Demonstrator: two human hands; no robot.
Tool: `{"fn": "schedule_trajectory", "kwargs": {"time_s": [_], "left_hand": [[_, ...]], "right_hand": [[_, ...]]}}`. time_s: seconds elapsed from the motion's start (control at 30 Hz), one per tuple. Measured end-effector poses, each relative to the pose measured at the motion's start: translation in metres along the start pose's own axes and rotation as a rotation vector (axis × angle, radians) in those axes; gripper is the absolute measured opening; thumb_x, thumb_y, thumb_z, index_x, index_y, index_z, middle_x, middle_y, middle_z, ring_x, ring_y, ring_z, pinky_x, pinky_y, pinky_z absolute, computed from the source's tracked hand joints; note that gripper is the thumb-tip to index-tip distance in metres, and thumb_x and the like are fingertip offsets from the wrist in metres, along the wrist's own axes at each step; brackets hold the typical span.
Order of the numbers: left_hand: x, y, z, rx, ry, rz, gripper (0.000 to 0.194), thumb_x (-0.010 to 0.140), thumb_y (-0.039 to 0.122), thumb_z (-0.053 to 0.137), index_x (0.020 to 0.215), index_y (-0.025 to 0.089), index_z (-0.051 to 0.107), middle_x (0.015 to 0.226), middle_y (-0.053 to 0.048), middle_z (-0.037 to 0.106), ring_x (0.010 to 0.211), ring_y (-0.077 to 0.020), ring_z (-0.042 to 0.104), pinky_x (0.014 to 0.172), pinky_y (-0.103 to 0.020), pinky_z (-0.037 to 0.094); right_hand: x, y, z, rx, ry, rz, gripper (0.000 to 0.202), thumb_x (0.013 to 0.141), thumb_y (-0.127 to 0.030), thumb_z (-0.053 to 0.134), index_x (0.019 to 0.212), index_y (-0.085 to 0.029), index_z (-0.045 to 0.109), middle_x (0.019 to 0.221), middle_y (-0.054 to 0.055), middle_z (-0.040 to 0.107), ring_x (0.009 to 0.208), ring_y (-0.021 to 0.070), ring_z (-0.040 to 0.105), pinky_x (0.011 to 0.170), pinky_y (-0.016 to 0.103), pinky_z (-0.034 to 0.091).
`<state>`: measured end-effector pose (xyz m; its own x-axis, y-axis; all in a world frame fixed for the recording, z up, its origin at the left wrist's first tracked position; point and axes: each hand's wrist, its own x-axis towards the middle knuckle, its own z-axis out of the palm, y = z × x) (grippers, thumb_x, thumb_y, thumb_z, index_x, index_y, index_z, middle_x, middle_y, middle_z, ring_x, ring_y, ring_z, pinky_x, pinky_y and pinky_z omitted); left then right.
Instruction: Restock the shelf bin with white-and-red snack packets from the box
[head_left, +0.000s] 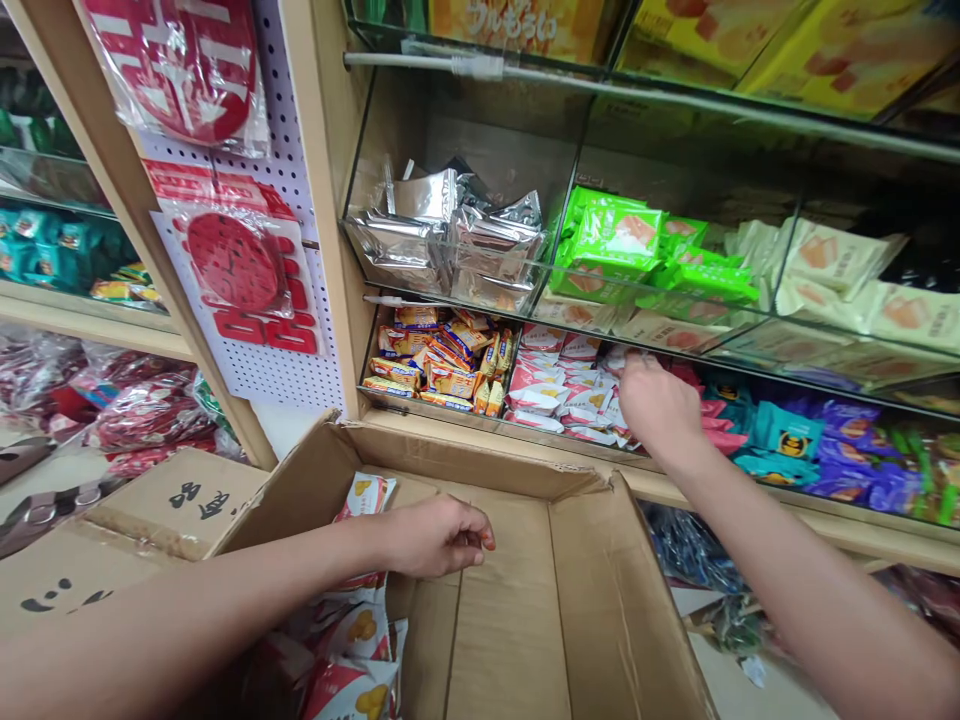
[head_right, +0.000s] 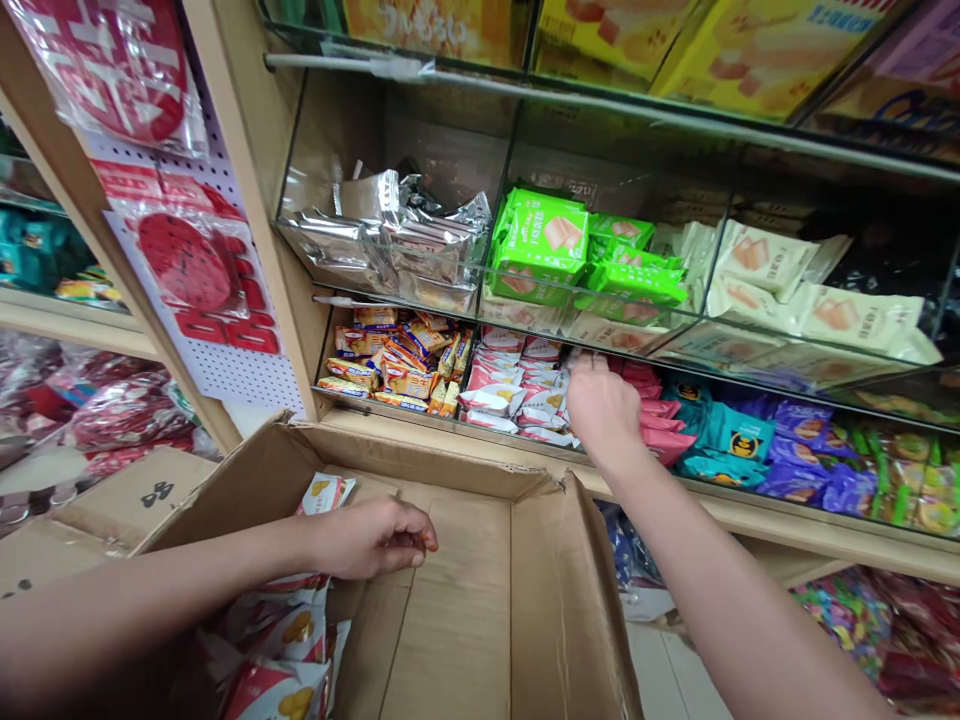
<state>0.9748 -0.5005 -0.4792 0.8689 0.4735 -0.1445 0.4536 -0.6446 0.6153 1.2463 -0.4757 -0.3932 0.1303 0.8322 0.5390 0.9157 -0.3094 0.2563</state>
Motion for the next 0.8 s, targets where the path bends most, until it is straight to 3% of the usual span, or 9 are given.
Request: {"fn": "schedule_trajectory", "kwargs": {"time_s": [0.17,0.3,0.5,0.63,0.8], "left_hand": [[-0.002,-0.007,0.004,0.003,-0.004,0.005,0.025,0.076,0.027,0.048,0.097,0.019,0.059,0.082,-0.003,0.064,0.067,-0.0114,0.057,0.057,-0.017,0.04],[-0.003,-0.007,0.004,-0.011,-0.026,-0.016,0.025,0.075,0.025,0.049,0.097,0.019,0.06,0.079,-0.002,0.065,0.064,-0.0106,0.057,0.056,-0.016,0.04],[-0.003,-0.012,0.007,0.013,-0.06,-0.028,0.026,0.074,0.025,0.05,0.098,0.019,0.059,0.079,-0.002,0.065,0.065,-0.0108,0.057,0.056,-0.016,0.041],[-0.004,-0.018,0.009,0.019,-0.092,-0.044,0.026,0.074,0.025,0.051,0.097,0.019,0.059,0.08,-0.002,0.065,0.065,-0.0112,0.057,0.056,-0.017,0.041],[-0.005,-0.015,0.007,0.043,-0.155,-0.087,0.029,0.072,0.025,0.053,0.099,0.018,0.06,0.079,-0.003,0.065,0.068,-0.013,0.058,0.057,-0.018,0.042]], "right_hand": [[0.02,0.0,-0.005,-0.077,-0.157,-0.079,0.025,0.073,-0.005,0.039,0.078,-0.01,0.064,0.077,0.017,0.065,0.074,0.0277,0.063,0.058,0.033,0.047],[0.025,0.003,0.0,-0.096,-0.099,-0.149,0.026,0.074,-0.004,0.039,0.075,-0.009,0.065,0.072,0.017,0.065,0.07,0.0282,0.063,0.056,0.034,0.047],[0.031,0.003,0.018,-0.075,-0.061,-0.106,0.029,0.074,-0.003,0.038,0.071,-0.005,0.066,0.065,0.02,0.063,0.065,0.0312,0.063,0.052,0.039,0.047],[0.042,-0.001,0.024,-0.053,-0.041,-0.073,0.031,0.075,-0.002,0.036,0.081,-0.001,0.066,0.072,0.025,0.063,0.074,0.0331,0.062,0.057,0.042,0.047],[0.065,0.001,0.034,0.051,-0.007,-0.057,0.039,0.079,-0.003,0.03,0.107,-0.002,0.057,0.092,0.024,0.062,0.089,0.0292,0.057,0.077,0.046,0.04]]}}
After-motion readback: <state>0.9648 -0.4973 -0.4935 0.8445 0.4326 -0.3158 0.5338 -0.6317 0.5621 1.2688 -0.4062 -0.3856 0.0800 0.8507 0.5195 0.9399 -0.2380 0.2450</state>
